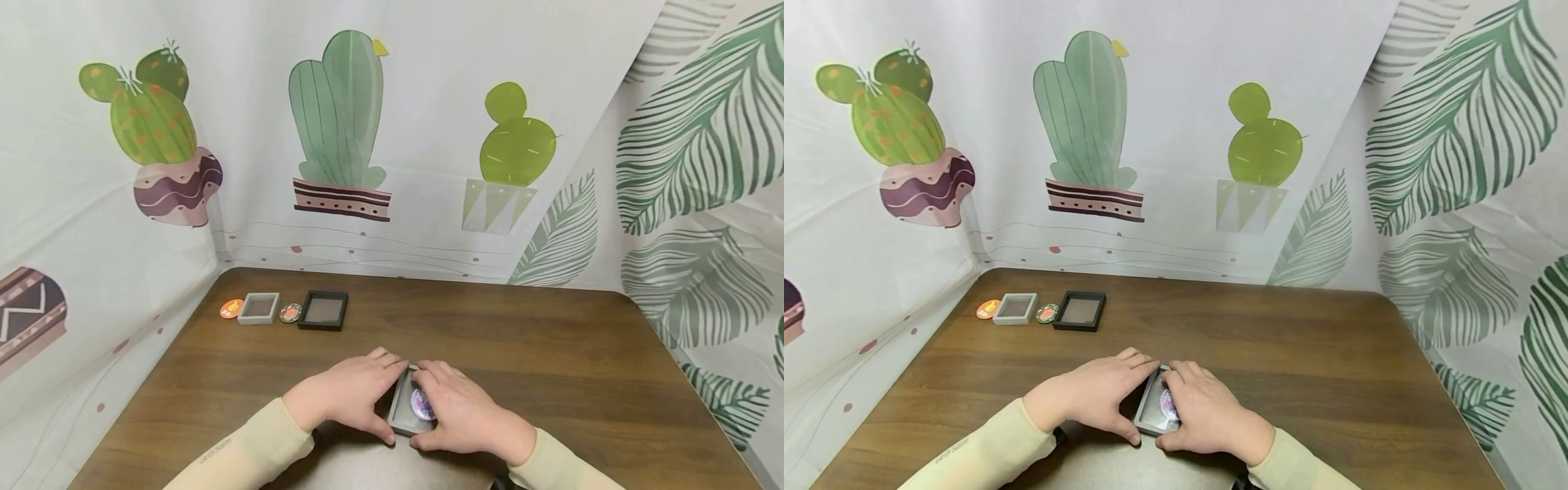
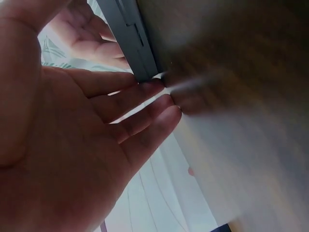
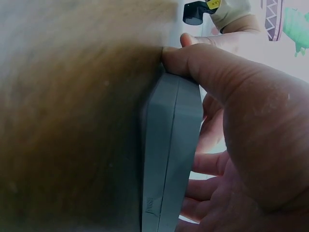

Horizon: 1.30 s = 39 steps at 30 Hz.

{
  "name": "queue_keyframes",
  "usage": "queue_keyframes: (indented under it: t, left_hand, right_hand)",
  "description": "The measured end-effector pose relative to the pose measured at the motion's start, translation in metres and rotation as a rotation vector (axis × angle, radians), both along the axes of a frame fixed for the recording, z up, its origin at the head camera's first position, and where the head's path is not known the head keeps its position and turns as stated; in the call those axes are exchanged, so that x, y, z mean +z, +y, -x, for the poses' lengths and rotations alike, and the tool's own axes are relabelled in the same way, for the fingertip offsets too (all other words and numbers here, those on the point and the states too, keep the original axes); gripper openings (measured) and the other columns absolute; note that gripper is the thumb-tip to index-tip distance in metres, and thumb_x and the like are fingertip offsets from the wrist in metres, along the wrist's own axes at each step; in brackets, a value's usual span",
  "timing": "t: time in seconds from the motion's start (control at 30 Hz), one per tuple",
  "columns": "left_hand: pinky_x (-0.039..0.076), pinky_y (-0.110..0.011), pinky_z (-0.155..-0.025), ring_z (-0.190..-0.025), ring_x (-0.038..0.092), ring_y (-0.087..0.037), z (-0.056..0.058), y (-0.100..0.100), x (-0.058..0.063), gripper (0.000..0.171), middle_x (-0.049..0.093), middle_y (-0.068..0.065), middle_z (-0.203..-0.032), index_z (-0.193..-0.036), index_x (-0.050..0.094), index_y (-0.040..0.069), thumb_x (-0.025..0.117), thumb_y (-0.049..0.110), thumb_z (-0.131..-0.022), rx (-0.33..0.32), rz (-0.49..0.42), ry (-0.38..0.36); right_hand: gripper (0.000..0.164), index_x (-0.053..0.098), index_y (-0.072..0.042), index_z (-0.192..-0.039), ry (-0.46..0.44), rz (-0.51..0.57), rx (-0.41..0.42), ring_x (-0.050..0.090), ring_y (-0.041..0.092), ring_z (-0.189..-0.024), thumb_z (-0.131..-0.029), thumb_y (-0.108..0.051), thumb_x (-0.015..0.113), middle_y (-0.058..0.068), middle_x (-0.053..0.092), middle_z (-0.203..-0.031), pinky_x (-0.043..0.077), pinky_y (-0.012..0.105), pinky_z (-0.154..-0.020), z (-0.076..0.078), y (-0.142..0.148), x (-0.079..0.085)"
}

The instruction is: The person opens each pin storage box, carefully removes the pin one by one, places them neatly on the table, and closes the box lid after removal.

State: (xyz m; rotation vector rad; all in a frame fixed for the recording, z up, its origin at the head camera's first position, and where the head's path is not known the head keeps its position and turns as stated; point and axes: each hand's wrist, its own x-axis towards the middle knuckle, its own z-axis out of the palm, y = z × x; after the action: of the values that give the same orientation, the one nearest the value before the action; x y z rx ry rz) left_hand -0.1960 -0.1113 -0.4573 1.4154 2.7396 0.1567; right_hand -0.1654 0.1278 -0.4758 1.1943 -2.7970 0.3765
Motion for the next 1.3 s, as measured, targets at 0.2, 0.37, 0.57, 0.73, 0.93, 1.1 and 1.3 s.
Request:
queue_keyframes:
  t: [0.2,0.37,0.57,0.73,0.93,1.1,1.3]
  left_hand:
    - [0.044,-0.033,-0.097,-0.127,0.039,-0.016,-0.001,0.002,0.000,0.108,0.048,-0.003,-0.140,-0.146,0.040,0.004,0.071,0.073,-0.069,0.010,0.027,0.014]
    - [0.044,-0.032,-0.097,-0.127,0.039,-0.016,0.001,0.001,0.000,0.106,0.047,-0.004,-0.141,-0.146,0.040,0.004,0.075,0.064,-0.066,0.029,0.055,0.011]
    - [0.041,-0.029,-0.099,-0.130,0.037,-0.015,0.003,-0.004,0.005,0.104,0.044,-0.003,-0.145,-0.148,0.039,0.003,0.080,0.049,-0.064,0.032,0.062,-0.043]
    - [0.043,-0.026,-0.095,-0.127,0.039,-0.013,0.005,-0.009,0.008,0.101,0.045,0.000,-0.143,-0.148,0.040,0.006,0.081,0.039,-0.062,0.028,0.048,-0.064]
    - [0.044,-0.022,-0.083,-0.114,0.043,-0.009,0.007,-0.013,0.009,0.099,0.048,0.004,-0.130,-0.148,0.042,0.011,0.082,0.030,-0.059,0.027,0.035,-0.074]
    - [0.043,-0.019,-0.071,-0.099,0.043,-0.008,0.007,-0.014,0.010,0.098,0.047,0.008,-0.115,-0.147,0.044,0.014,0.083,0.029,-0.058,0.047,0.044,-0.079]
    - [0.039,-0.019,-0.059,-0.082,0.043,-0.007,0.007,-0.015,0.011,0.098,0.043,0.010,-0.100,-0.147,0.045,0.017,0.083,0.026,-0.057,0.060,0.059,-0.085]
  right_hand:
    - [0.094,0.048,-0.007,-0.135,-0.011,0.007,0.007,0.040,0.023,-0.130,-0.069,-0.068,0.074,0.014,0.045,-0.142,0.038,0.043,-0.105,-0.001,0.001,0.001]
    - [0.100,0.044,-0.008,-0.140,-0.053,0.003,0.028,0.036,0.026,-0.135,-0.070,-0.075,0.070,0.017,0.038,-0.149,0.038,0.045,-0.105,-0.001,0.003,0.003]
    - [0.109,0.040,-0.011,-0.145,-0.103,0.002,0.093,0.032,0.027,-0.138,-0.066,-0.081,0.067,0.020,0.029,-0.154,0.041,0.045,-0.102,-0.001,0.007,0.008]
    - [0.115,0.039,-0.013,-0.147,-0.125,-0.003,0.146,0.030,0.026,-0.139,-0.060,-0.081,0.071,0.019,0.025,-0.156,0.040,0.041,-0.102,0.001,0.011,0.009]
    - [0.101,0.042,-0.018,-0.145,-0.119,-0.015,0.141,0.036,0.024,-0.135,-0.063,-0.062,0.083,0.016,0.032,-0.154,0.045,0.041,-0.097,0.004,0.013,0.011]
    - [0.087,0.048,-0.018,-0.139,-0.078,-0.008,0.132,0.041,0.022,-0.132,-0.068,-0.053,0.084,0.014,0.040,-0.150,0.044,0.041,-0.098,0.007,0.014,0.012]
    - [0.082,0.050,-0.017,-0.139,-0.065,-0.015,0.136,0.044,0.022,-0.131,-0.071,-0.050,0.082,0.014,0.042,-0.149,0.043,0.040,-0.099,0.010,0.015,0.011]
